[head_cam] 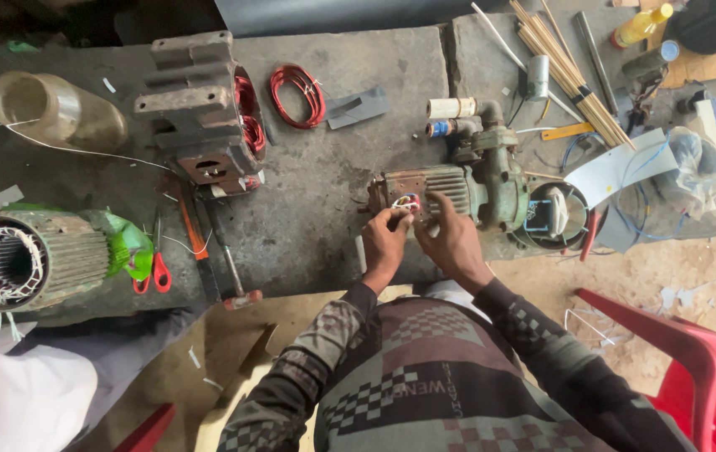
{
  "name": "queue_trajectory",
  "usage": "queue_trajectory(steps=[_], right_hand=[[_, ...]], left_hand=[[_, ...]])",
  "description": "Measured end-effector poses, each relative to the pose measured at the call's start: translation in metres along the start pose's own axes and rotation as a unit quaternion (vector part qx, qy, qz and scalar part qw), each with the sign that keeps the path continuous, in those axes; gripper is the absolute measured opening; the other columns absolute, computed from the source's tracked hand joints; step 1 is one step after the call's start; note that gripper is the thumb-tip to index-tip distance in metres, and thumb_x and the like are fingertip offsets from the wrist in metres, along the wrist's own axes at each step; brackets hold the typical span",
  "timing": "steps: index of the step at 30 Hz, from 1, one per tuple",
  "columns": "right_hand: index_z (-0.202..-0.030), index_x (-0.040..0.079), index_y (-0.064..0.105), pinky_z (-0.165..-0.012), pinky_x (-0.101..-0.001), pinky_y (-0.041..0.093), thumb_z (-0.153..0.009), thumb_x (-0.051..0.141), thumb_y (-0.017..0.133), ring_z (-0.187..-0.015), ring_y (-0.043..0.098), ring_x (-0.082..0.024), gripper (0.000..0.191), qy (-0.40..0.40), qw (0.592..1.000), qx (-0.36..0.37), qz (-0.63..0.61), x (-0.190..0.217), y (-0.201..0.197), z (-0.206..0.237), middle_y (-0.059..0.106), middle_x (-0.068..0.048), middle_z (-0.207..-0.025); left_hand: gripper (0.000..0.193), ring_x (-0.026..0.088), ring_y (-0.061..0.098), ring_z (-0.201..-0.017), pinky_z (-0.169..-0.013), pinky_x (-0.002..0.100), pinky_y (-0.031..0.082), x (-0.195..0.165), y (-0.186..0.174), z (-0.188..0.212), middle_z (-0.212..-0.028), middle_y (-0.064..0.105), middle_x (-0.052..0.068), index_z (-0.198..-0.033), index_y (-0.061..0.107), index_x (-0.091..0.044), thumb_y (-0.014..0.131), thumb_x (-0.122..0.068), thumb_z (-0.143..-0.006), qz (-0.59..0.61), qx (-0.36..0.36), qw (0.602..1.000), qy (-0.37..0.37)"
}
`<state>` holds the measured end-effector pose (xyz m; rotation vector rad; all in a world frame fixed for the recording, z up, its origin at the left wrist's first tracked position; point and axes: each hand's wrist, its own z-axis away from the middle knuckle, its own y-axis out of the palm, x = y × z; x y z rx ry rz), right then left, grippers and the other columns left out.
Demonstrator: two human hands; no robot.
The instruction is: The person sits at a workbench and connects wires to the terminal box of a green water pump motor, twisting wire ends together by hand and tightening connections with pliers. They position the pump, work on its wiring, and handle a small metal part at the end while another person works on a motor stator nearby.
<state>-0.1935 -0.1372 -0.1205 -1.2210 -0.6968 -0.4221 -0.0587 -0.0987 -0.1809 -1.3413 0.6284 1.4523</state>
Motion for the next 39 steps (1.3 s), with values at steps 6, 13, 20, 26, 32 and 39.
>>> queue_trajectory(steps=[6,13,20,26,32,39], right_hand=[[-0.148,-0.002,0.038,-0.07,-0.0452,0.056,-0.08,0.017,0.081,-0.089,0.07,-0.041,0.083,-0.125,0.99,-0.066,-0.021,0.002,0.003,0.003,0.074,-0.02,-0.114],[-0.145,0.003,0.043,-0.078,-0.043,0.058,-0.087,0.02,0.08,-0.097,0.073,-0.038,0.07,-0.113,0.99,-0.084,-0.012,0.004,0.009,0.008,0.075,-0.018,-0.115],[-0.147,0.003,0.041,-0.075,-0.0427,0.058,-0.086,0.021,0.079,-0.093,0.075,-0.036,0.074,-0.078,0.993,-0.085,0.002,0.0,0.011,0.007,0.075,-0.017,-0.11],[-0.145,0.006,0.045,-0.074,-0.0415,0.059,-0.086,0.022,0.08,-0.087,0.077,-0.033,0.07,-0.011,0.999,-0.044,-0.03,-0.004,0.008,0.0,0.076,-0.015,-0.114],[-0.145,-0.002,0.043,-0.074,-0.0436,0.056,-0.082,0.017,0.079,-0.09,0.071,-0.038,0.076,-0.123,0.989,-0.08,0.0,-0.002,0.008,0.002,0.074,-0.019,-0.112],[-0.12,0.007,0.068,-0.074,-0.0425,0.057,-0.091,0.02,0.073,-0.087,0.074,-0.031,0.032,-0.111,0.987,-0.114,-0.001,0.01,0.011,0.003,0.074,-0.013,-0.096]], left_hand=[[0.019,0.025,0.078,-0.083,-0.072,0.035,0.058,-0.002,0.0,0.002,-0.092,0.078,0.015,-0.101,0.076,-0.005,0.077,-0.019,-0.088,0.0,-0.005,1.0,0.007],[0.017,0.027,0.077,-0.084,-0.074,0.036,0.058,-0.001,0.0,0.003,-0.091,0.077,0.016,-0.1,0.074,-0.004,0.078,-0.016,-0.088,0.0,-0.019,0.998,0.064],[0.016,0.026,0.078,-0.08,-0.071,0.036,0.058,-0.01,-0.004,0.005,-0.089,0.077,0.015,-0.1,0.072,-0.004,0.077,-0.014,-0.088,0.001,-0.011,0.998,0.057],[0.021,0.027,0.078,-0.079,-0.068,0.036,0.057,-0.016,-0.007,0.005,-0.084,0.076,0.015,-0.098,0.067,-0.004,0.079,-0.018,-0.089,-0.012,-0.005,0.999,0.04],[0.021,0.027,0.078,-0.083,-0.069,0.036,0.058,-0.012,-0.007,0.004,-0.087,0.076,0.015,-0.099,0.065,-0.003,0.078,-0.017,-0.09,-0.007,-0.006,0.998,0.056],[0.017,0.028,0.078,-0.079,-0.071,0.037,0.059,-0.009,-0.007,0.002,-0.085,0.076,0.015,-0.096,0.066,-0.003,0.077,-0.014,-0.089,-0.007,0.006,0.999,0.042]])
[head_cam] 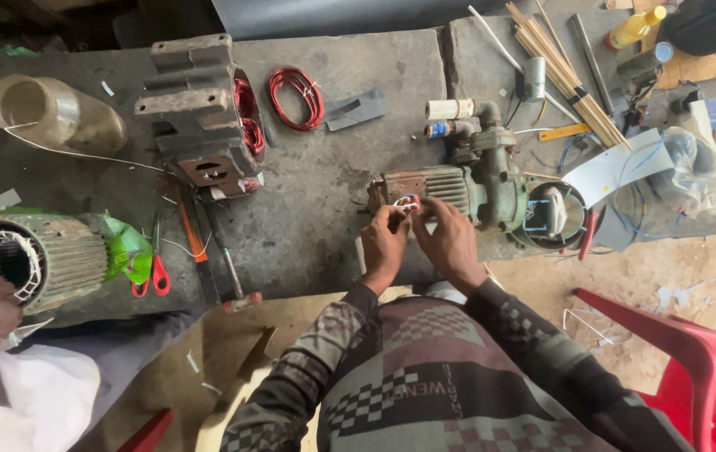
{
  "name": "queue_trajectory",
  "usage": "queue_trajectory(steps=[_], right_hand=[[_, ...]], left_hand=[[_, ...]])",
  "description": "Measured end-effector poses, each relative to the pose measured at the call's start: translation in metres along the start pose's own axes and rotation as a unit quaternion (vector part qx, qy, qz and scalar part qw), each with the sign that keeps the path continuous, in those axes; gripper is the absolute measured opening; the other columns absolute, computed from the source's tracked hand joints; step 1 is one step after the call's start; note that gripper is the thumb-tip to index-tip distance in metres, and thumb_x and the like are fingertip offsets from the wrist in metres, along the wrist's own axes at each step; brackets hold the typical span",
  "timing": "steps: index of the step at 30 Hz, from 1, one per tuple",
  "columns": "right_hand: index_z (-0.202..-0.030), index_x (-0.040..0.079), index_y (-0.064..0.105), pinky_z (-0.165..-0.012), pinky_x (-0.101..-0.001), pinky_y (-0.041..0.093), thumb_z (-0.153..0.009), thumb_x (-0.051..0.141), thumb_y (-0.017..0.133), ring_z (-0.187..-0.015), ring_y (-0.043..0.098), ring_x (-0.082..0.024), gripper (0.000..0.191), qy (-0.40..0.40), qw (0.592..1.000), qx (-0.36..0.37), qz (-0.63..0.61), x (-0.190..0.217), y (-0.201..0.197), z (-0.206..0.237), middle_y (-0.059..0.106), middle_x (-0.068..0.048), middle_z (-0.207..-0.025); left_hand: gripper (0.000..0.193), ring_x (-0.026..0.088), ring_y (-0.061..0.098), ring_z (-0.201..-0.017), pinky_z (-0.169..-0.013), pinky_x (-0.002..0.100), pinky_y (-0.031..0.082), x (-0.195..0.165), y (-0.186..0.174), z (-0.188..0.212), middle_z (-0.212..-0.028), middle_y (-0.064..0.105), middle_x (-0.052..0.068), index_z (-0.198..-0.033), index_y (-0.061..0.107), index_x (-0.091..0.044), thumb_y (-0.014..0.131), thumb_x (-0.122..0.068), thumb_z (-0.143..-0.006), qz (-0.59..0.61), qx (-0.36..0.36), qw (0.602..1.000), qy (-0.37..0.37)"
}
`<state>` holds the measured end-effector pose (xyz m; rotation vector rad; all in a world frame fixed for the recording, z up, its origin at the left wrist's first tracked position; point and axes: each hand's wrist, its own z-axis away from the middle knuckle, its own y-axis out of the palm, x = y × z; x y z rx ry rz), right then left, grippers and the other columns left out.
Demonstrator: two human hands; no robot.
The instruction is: The person sits at a workbench and connects wires to the terminal box of a green water pump motor, twisting wire ends together by hand and tightening connections with pliers. They position the pump, work on its wiring, and handle a small metal part at the end while another person works on a motor stator nearby.
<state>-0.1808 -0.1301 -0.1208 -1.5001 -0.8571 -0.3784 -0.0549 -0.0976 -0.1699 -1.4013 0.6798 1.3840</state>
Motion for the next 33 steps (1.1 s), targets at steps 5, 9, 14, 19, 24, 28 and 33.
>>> queue_trajectory(steps=[5,9,14,19,24,28,33], right_hand=[[-0.105,0.007,0.069,-0.071,-0.047,0.054,-0.095,0.025,0.07,-0.084,0.07,-0.037,0.021,0.005,0.996,0.052,0.076,-0.001,0.0,-0.016,0.071,-0.015,-0.099],[-0.101,0.005,0.062,-0.067,-0.0497,0.051,-0.098,0.026,0.066,-0.082,0.067,-0.039,0.022,-0.018,0.988,0.114,0.106,-0.001,-0.004,-0.025,0.065,-0.017,-0.096],[-0.098,0.005,0.06,-0.067,-0.049,0.051,-0.096,0.026,0.067,-0.084,0.065,-0.039,0.023,-0.078,0.982,0.13,0.112,0.002,-0.013,-0.033,0.064,-0.016,-0.094],[-0.094,0.006,0.065,-0.068,-0.0486,0.051,-0.092,0.024,0.069,-0.082,0.066,-0.038,0.019,-0.055,0.991,0.109,0.056,0.006,-0.014,-0.036,0.066,-0.016,-0.09],[-0.092,0.003,0.062,-0.069,-0.0496,0.051,-0.09,0.028,0.073,-0.082,0.065,-0.039,0.027,-0.029,0.994,0.092,0.051,0.011,-0.009,-0.037,0.065,-0.016,-0.09],[-0.099,0.01,0.067,-0.068,-0.0473,0.053,-0.088,0.026,0.071,-0.086,0.067,-0.036,0.02,-0.058,0.992,0.082,0.076,0.016,-0.005,-0.035,0.065,-0.014,-0.094],[-0.099,0.005,0.06,-0.072,-0.0471,0.052,-0.091,0.031,0.073,-0.088,0.066,-0.034,0.031,0.008,0.993,0.104,0.062,0.018,-0.003,-0.035,0.063,-0.013,-0.092]], left_hand=[[0.015,0.032,0.076,-0.09,-0.074,0.039,0.058,-0.001,-0.002,0.002,-0.093,0.076,0.016,-0.098,0.067,-0.003,0.076,-0.009,-0.088,-0.013,-0.006,0.999,0.032],[0.018,0.034,0.075,-0.093,-0.078,0.04,0.058,-0.006,-0.005,0.001,-0.097,0.076,0.017,-0.099,0.066,-0.002,0.076,-0.006,-0.085,-0.014,-0.001,0.999,0.044],[0.017,0.031,0.077,-0.087,-0.075,0.039,0.058,-0.015,-0.009,-0.004,-0.091,0.077,0.015,-0.095,0.068,-0.003,0.079,-0.009,-0.083,-0.015,0.012,1.0,0.006],[0.016,0.027,0.079,-0.085,-0.074,0.038,0.059,-0.021,-0.012,-0.005,-0.089,0.078,0.012,-0.094,0.069,-0.004,0.079,-0.009,-0.082,-0.013,0.009,1.0,-0.005],[0.017,0.026,0.079,-0.088,-0.076,0.036,0.06,-0.02,-0.013,-0.005,-0.092,0.078,0.013,-0.096,0.07,-0.004,0.079,-0.008,-0.084,0.0,0.0,1.0,0.013],[0.015,0.024,0.079,-0.085,-0.075,0.036,0.059,-0.018,-0.013,-0.01,-0.09,0.079,0.012,-0.096,0.071,-0.004,0.08,-0.011,-0.085,-0.031,0.003,0.999,-0.027],[0.017,0.023,0.079,-0.088,-0.076,0.035,0.059,-0.014,-0.02,-0.011,-0.093,0.079,0.011,-0.099,0.071,-0.004,0.079,-0.01,-0.084,-0.056,0.014,0.998,-0.014]])
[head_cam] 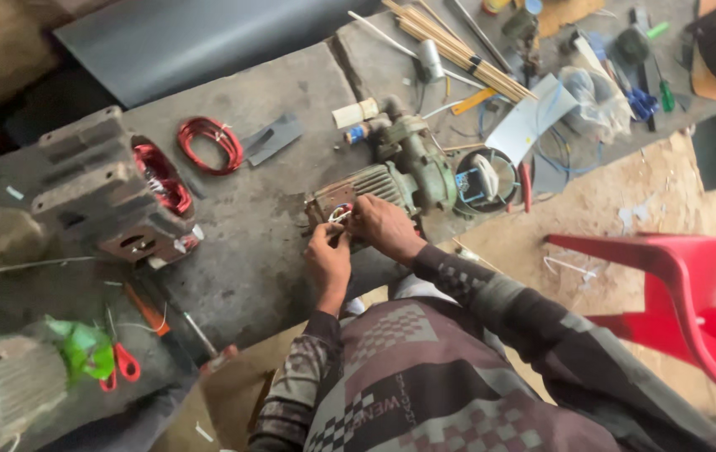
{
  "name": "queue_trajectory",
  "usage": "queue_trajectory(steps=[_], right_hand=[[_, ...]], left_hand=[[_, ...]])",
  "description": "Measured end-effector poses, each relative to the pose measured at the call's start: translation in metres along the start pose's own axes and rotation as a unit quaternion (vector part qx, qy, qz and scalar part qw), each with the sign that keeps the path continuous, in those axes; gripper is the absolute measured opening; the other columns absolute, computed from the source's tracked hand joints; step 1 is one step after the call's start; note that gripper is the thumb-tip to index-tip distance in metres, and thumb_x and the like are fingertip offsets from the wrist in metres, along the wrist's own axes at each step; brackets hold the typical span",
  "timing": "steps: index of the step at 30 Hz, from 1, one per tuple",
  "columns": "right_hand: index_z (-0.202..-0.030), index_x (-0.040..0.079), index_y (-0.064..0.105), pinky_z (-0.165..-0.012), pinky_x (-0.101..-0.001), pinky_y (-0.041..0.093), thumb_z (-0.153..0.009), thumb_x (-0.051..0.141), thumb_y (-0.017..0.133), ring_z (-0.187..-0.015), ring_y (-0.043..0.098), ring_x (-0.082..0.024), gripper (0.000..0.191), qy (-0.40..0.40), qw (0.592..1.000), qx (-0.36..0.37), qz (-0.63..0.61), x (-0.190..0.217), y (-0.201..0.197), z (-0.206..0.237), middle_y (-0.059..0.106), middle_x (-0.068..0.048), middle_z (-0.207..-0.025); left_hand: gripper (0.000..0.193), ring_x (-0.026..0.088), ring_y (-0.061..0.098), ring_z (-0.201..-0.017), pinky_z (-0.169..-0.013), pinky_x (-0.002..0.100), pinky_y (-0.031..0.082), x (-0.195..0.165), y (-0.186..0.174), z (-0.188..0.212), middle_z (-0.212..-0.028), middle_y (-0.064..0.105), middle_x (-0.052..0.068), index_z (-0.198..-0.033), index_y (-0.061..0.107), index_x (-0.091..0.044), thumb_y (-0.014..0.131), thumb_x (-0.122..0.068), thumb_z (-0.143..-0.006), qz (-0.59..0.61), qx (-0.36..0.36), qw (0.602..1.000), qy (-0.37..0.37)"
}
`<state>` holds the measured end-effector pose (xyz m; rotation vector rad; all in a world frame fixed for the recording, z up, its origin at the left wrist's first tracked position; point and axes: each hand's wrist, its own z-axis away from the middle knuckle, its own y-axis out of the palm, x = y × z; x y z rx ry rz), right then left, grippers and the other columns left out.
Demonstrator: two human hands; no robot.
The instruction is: The person sits at a workbench and connects wires to the terminal box of a green water pump motor, twisting wire ends together by hand and tightening connections with pliers. They position the pump, work on its wiring, and handle a small metal part at the end while another person works on a motor stator nearby.
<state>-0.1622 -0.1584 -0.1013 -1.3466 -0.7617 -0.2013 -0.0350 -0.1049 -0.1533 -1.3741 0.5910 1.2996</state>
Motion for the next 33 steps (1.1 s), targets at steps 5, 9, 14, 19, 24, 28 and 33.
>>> queue_trajectory(steps=[5,9,14,19,24,28,33], right_hand=[[-0.101,0.007,0.061,-0.07,-0.0452,0.052,-0.09,0.028,0.069,-0.087,0.066,-0.034,0.025,-0.03,0.999,-0.022,-0.037,-0.002,-0.001,0.002,0.063,-0.013,-0.094],[-0.101,0.004,0.057,-0.073,-0.0458,0.052,-0.094,0.027,0.069,-0.088,0.065,-0.035,0.027,-0.035,0.998,-0.016,-0.048,-0.005,0.003,0.0,0.062,-0.014,-0.093],[-0.106,0.004,0.058,-0.07,-0.0457,0.052,-0.091,0.026,0.067,-0.086,0.065,-0.035,0.028,-0.039,0.998,0.001,-0.052,-0.011,0.005,0.003,0.06,-0.016,-0.095],[-0.103,0.005,0.057,-0.07,-0.0454,0.053,-0.094,0.027,0.069,-0.088,0.066,-0.035,0.027,-0.033,0.998,0.0,-0.048,-0.008,0.007,0.002,0.062,-0.014,-0.096],[-0.105,0.009,0.063,-0.074,-0.042,0.056,-0.091,0.02,0.073,-0.088,0.069,-0.032,0.02,-0.055,0.992,-0.048,-0.099,-0.04,-0.018,0.003,0.067,-0.01,-0.096],[-0.096,0.004,0.066,-0.075,-0.0402,0.05,-0.096,0.013,0.075,-0.084,0.063,-0.033,0.012,0.032,0.958,-0.284,0.006,-0.126,-0.075,0.024,0.062,-0.014,-0.088],[-0.102,0.002,0.067,-0.073,-0.039,0.054,-0.101,0.023,0.076,-0.079,0.069,-0.028,0.023,0.268,0.874,-0.404,-0.036,-0.215,-0.118,0.072,0.071,-0.013,-0.087]], left_hand=[[0.017,0.023,0.079,-0.089,-0.075,0.036,0.058,0.001,-0.003,0.0,-0.094,0.079,0.011,-0.097,0.071,-0.005,0.08,-0.014,-0.086,-0.017,0.016,0.999,-0.029],[0.016,0.026,0.076,-0.089,-0.075,0.036,0.057,0.004,-0.003,-0.001,-0.095,0.079,0.013,-0.098,0.072,-0.005,0.08,-0.013,-0.086,-0.062,0.012,0.998,-0.01],[0.018,0.025,0.078,-0.088,-0.077,0.035,0.059,0.012,-0.001,-0.003,-0.095,0.079,0.013,-0.099,0.071,-0.003,0.078,-0.013,-0.087,-0.023,0.016,0.999,-0.016],[0.017,0.023,0.078,-0.088,-0.077,0.035,0.058,0.019,0.002,-0.004,-0.094,0.079,0.014,-0.099,0.071,-0.001,0.077,-0.012,-0.087,-0.025,0.009,0.999,-0.018],[0.019,0.015,0.076,-0.081,-0.074,0.031,0.058,0.02,0.001,-0.005,-0.087,0.078,0.011,-0.096,0.07,-0.001,0.079,-0.016,-0.088,0.022,0.017,0.999,-0.019],[0.02,0.012,0.073,-0.077,-0.072,0.029,0.056,0.018,0.003,-0.003,-0.085,0.078,0.01,-0.095,0.07,-0.001,0.081,-0.017,-0.088,0.011,-0.001,0.999,-0.032],[0.021,0.009,0.071,-0.079,-0.072,0.026,0.055,0.022,-0.001,-0.005,-0.085,0.078,0.006,-0.096,0.071,-0.002,0.082,-0.018,-0.086,0.061,0.007,0.998,-0.024]])
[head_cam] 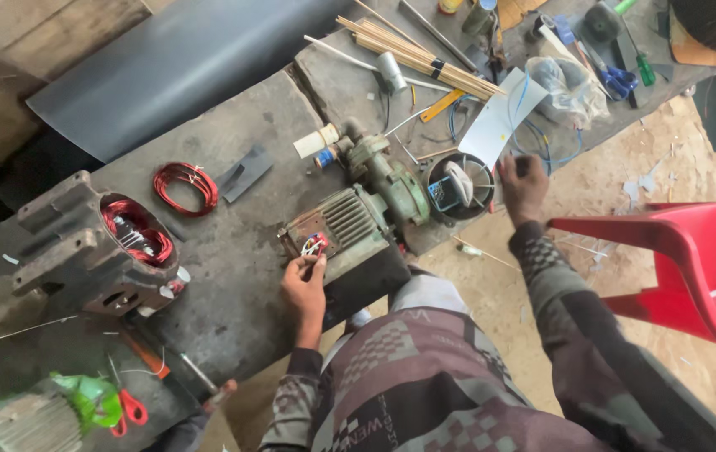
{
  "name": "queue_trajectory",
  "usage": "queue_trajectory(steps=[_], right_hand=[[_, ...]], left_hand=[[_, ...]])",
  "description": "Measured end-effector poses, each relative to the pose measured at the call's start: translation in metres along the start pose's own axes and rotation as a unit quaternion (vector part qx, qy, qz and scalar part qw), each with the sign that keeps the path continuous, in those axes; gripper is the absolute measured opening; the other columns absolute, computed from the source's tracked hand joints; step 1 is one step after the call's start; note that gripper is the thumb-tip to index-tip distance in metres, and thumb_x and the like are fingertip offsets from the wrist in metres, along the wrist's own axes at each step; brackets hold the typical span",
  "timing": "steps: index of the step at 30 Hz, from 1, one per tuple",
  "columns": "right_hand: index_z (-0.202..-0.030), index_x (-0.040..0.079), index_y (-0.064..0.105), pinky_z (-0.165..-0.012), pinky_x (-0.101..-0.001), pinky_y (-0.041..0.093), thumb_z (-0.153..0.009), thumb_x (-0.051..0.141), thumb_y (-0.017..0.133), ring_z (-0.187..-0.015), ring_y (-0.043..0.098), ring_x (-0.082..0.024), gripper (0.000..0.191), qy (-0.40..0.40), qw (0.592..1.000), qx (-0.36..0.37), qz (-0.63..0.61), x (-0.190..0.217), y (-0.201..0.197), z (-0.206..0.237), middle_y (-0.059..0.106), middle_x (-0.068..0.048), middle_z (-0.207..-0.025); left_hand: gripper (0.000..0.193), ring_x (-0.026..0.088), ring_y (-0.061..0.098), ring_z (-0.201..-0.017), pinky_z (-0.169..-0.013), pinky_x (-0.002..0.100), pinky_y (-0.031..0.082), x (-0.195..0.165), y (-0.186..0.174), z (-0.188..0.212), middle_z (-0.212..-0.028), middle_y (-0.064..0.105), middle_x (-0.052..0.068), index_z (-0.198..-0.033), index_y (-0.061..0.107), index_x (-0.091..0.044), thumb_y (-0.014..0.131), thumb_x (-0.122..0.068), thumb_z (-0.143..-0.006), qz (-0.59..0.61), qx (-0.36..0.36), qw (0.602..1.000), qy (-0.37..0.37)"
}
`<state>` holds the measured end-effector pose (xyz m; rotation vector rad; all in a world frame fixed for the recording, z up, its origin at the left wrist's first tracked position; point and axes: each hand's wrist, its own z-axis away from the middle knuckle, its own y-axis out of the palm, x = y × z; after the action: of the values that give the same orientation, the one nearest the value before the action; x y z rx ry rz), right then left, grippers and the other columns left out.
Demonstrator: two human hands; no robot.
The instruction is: The person sits at a workbench and connects wires to the terminal box of a green water pump motor, twisting wire ends together by hand and tightening connections with pliers. They position the pump, work on its wiring, and handle a small metal part at the end while another person works on a motor stator nearby.
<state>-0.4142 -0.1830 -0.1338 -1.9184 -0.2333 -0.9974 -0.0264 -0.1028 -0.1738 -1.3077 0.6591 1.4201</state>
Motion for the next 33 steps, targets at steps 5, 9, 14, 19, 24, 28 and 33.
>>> queue_trajectory(steps=[5,9,14,19,24,28,33], right_hand=[[-0.105,0.007,0.072,-0.079,-0.0465,0.055,-0.081,0.031,0.081,-0.089,0.071,-0.039,0.035,-0.055,0.941,0.259,0.212,-0.032,-0.009,0.003,0.074,-0.017,-0.096],[-0.108,0.011,0.076,-0.086,-0.0482,0.055,-0.077,0.044,0.083,-0.098,0.07,-0.039,0.046,-0.006,0.913,0.338,0.229,-0.041,-0.007,-0.009,0.073,-0.017,-0.104],[-0.11,0.012,0.077,-0.088,-0.0466,0.056,-0.073,0.049,0.082,-0.099,0.072,-0.036,0.052,0.016,0.873,0.458,0.169,-0.05,-0.011,-0.029,0.073,-0.016,-0.105],[-0.114,0.007,0.068,-0.093,-0.0489,0.052,-0.064,0.044,0.091,-0.107,0.065,-0.039,0.066,-0.03,0.874,0.401,0.273,-0.052,-0.002,-0.016,0.067,-0.018,-0.118],[-0.113,0.001,0.061,-0.085,-0.0502,0.054,-0.063,0.029,0.088,-0.099,0.065,-0.042,0.063,-0.014,0.914,0.281,0.293,-0.053,0.0,-0.004,0.066,-0.024,-0.109],[-0.116,0.005,0.062,-0.078,-0.0434,0.053,-0.08,0.028,0.076,-0.09,0.065,-0.034,0.045,0.263,0.927,0.238,0.124,-0.064,-0.015,-0.006,0.065,-0.017,-0.101],[-0.123,0.012,0.063,-0.075,-0.0342,0.05,-0.094,0.035,0.07,-0.088,0.062,-0.025,0.038,0.489,0.804,0.208,-0.266,-0.078,-0.054,0.026,0.062,-0.006,-0.098]], left_hand=[[0.021,0.007,0.069,-0.076,-0.07,0.025,0.054,0.001,-0.006,-0.004,-0.083,0.077,0.003,-0.095,0.072,-0.002,0.082,-0.018,-0.086,-0.008,0.022,0.998,-0.052],[0.021,0.006,0.065,-0.077,-0.072,0.024,0.051,0.001,-0.007,-0.004,-0.084,0.076,0.004,-0.097,0.074,-0.002,0.083,-0.017,-0.087,0.002,0.037,0.997,-0.062],[0.028,0.009,0.071,-0.088,-0.081,0.028,0.055,0.012,-0.048,0.021,-0.098,0.077,0.004,-0.11,0.075,-0.007,0.079,-0.025,-0.088,-0.1,0.006,0.995,-0.004],[0.036,0.014,0.074,-0.096,-0.088,0.031,0.055,0.03,-0.111,0.09,-0.1,0.079,0.004,-0.112,0.077,-0.01,0.078,-0.032,-0.085,-0.264,0.248,0.91,-0.2],[0.036,0.013,0.077,-0.083,-0.08,0.029,0.059,0.049,-0.137,0.115,-0.09,0.084,0.006,-0.105,0.08,-0.006,0.07,-0.038,-0.092,-0.17,0.277,0.939,-0.114],[0.043,0.009,0.058,-0.072,-0.067,0.028,0.044,0.071,-0.149,0.11,-0.093,0.07,0.005,-0.115,0.072,0.001,0.063,-0.04,-0.106,0.157,0.179,0.919,-0.314],[0.04,0.01,0.058,-0.07,-0.066,0.029,0.044,0.085,-0.146,0.164,-0.088,0.069,0.005,-0.108,0.072,0.001,0.065,-0.038,-0.104,-0.015,0.227,0.864,-0.45]])
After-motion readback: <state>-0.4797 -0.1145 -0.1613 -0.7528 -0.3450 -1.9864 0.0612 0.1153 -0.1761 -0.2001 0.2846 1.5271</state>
